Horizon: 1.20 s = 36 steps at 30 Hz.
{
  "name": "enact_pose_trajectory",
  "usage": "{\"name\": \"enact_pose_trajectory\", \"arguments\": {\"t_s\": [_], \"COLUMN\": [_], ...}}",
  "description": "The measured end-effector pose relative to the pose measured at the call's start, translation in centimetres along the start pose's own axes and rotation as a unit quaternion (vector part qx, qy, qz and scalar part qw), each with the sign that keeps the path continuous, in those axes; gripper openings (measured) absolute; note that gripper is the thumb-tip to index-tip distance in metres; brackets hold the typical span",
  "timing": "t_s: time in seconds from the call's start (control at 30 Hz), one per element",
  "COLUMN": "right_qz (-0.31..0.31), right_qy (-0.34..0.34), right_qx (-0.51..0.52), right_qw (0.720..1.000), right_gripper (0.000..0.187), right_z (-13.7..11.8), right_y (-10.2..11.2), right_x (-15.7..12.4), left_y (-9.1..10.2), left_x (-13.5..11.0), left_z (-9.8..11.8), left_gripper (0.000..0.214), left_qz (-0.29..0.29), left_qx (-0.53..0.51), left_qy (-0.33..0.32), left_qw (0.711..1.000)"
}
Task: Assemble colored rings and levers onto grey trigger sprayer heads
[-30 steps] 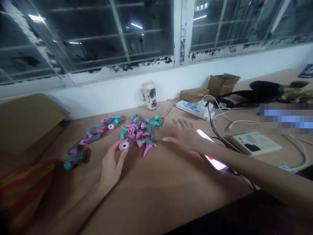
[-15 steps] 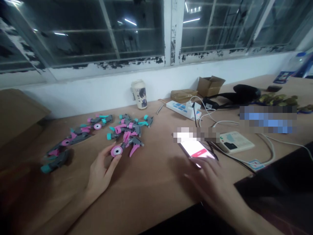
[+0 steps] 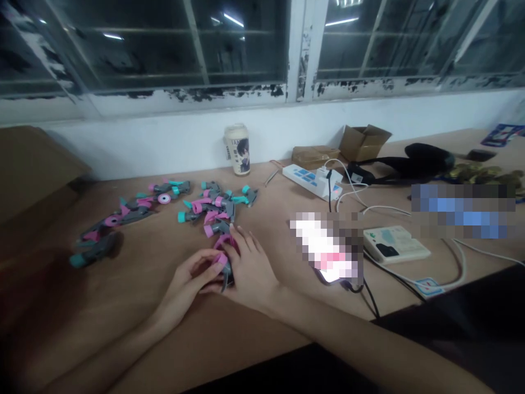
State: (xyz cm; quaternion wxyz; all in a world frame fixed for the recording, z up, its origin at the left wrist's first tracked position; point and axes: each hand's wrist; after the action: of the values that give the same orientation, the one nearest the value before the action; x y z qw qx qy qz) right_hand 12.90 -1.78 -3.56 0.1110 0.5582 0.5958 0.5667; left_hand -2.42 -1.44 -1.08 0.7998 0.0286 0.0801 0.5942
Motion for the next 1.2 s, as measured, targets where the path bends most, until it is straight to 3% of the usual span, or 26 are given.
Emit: {"name": "enact_pose_trajectory", "arguments": {"t_s": [0.17,0.37,0.63,0.87,1.2], "right_qz": [-0.031,-0.072,-0.147,-0.140,-0.146], "right_qy": [0.002,0.012,0.058,0.070,0.055], "right_qx": [0.023,0.052,-0.027,-0.037,-0.021], "right_qw": [0.999,0.996,0.987,0.987,0.988], "right_gripper": [0.050,0.036,0.048,0.036,0.034], "right_z": [0.3,0.9,0.9,0.7,0.4], "right_y": [0.9,1.6,1.3,1.3,1.5], "right_x": [-1.1,-1.9,-1.8,-1.6,-1.5], "left_y": [0.0,0.7,3.1,2.7,1.9], "left_x": [0.2,0.0,1.6,1.6,1.2], "left_z": [0.2,0.4,0.5,0.5,0.4], "left_gripper": [0.017,0.021,0.018,0.012,0.019], "left_qz": [-0.036,-0.111,-0.222,-0.191,-0.136], "left_qx": [0.025,-0.003,0.141,0.196,0.282], "left_qy": [-0.065,-0.011,0.013,-0.024,-0.149], "left_qw": [0.997,0.994,0.965,0.961,0.938]}}
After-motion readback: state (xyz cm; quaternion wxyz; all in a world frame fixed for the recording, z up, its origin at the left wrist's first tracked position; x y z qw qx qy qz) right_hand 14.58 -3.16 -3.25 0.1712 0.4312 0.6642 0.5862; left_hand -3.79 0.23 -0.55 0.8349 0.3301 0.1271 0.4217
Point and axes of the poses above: each hand's wrist, its own x-axis towards the middle knuckle, its own y-axis out of the back of the hand, z = x × y, and after that the axes turned 1 degree about -z, right-handed
